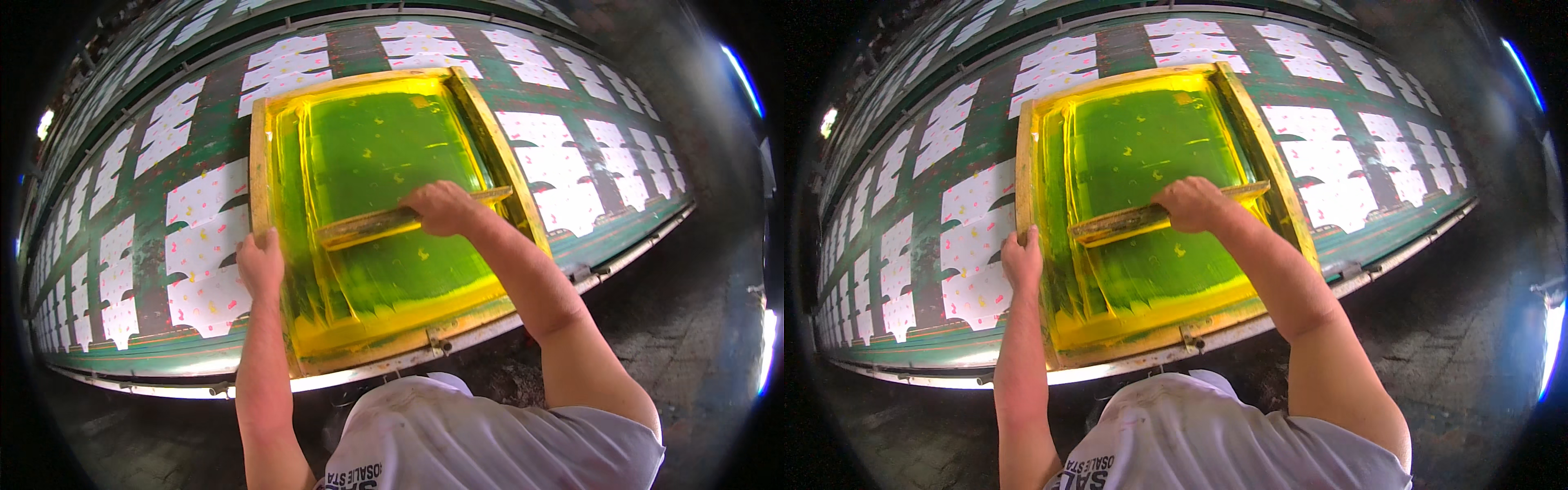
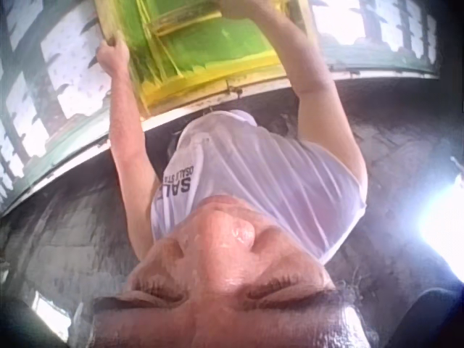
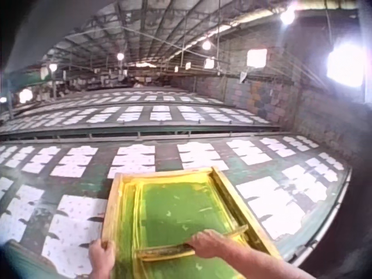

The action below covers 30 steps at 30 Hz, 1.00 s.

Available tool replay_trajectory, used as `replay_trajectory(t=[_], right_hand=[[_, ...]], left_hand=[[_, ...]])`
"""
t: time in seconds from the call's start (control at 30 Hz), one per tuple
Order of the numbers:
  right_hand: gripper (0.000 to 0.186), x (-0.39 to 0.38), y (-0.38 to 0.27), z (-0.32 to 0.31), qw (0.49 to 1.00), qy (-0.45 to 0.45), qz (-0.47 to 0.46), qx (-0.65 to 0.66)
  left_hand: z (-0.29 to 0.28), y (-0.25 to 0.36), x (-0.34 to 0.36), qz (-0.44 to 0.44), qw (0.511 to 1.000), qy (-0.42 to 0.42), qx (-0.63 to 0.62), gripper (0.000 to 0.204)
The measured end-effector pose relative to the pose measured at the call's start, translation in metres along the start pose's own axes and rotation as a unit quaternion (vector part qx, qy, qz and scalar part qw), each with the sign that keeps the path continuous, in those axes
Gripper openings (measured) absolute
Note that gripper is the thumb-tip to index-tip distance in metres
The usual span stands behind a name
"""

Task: The person uses a squeegee to pull green ink across a screen-printing frame, repeatedly applying ink to a series of white paper sheets arranged on a conveyor belt. The person moves the frame along the belt and continues the printing process.

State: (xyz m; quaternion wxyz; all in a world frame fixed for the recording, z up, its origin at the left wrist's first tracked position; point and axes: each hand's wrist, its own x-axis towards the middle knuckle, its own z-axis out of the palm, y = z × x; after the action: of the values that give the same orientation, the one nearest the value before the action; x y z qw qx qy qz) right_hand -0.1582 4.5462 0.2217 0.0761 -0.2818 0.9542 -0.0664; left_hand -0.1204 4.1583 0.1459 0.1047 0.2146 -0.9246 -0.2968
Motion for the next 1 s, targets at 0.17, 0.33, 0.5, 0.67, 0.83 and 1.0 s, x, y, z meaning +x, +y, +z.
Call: replay_trajectory(t=[0.17, 0.33, 0.5, 0.67, 0.83, 1.0], right_hand=[[0.045, -0.085, -0.060, 0.020, 0.999, -0.017, 0.032, 0.024], [0.035, -0.140, -0.098, 0.028, 0.999, 0.024, 0.012, 0.030], [0.049, -0.169, -0.105, 0.037, 0.995, 0.067, -0.028, 0.063], [0.060, -0.192, -0.099, 0.049, 0.994, 0.076, -0.058, 0.047], [0.054, -0.211, -0.038, 0.039, 0.967, 0.078, -0.146, 0.195], [0.047, -0.239, 0.079, 0.020, 0.962, 0.183, -0.035, 0.198]], left_hand=[[0.000, -0.010, 0.003, 0.026, 1.000, -0.013, -0.011, 0.062], [-0.004, -0.007, -0.004, 0.040, 0.999, 0.005, 0.019, 0.056], [-0.005, 0.000, -0.007, 0.043, 0.998, 0.021, 0.030, 0.047], [0.002, 0.004, -0.006, 0.035, 0.995, 0.035, 0.082, 0.050], [0.005, 0.011, -0.005, -0.030, 0.989, 0.026, 0.145, 0.057], [0.011, 0.019, 0.000, -0.055, 0.984, 0.028, 0.170, 0.064]])
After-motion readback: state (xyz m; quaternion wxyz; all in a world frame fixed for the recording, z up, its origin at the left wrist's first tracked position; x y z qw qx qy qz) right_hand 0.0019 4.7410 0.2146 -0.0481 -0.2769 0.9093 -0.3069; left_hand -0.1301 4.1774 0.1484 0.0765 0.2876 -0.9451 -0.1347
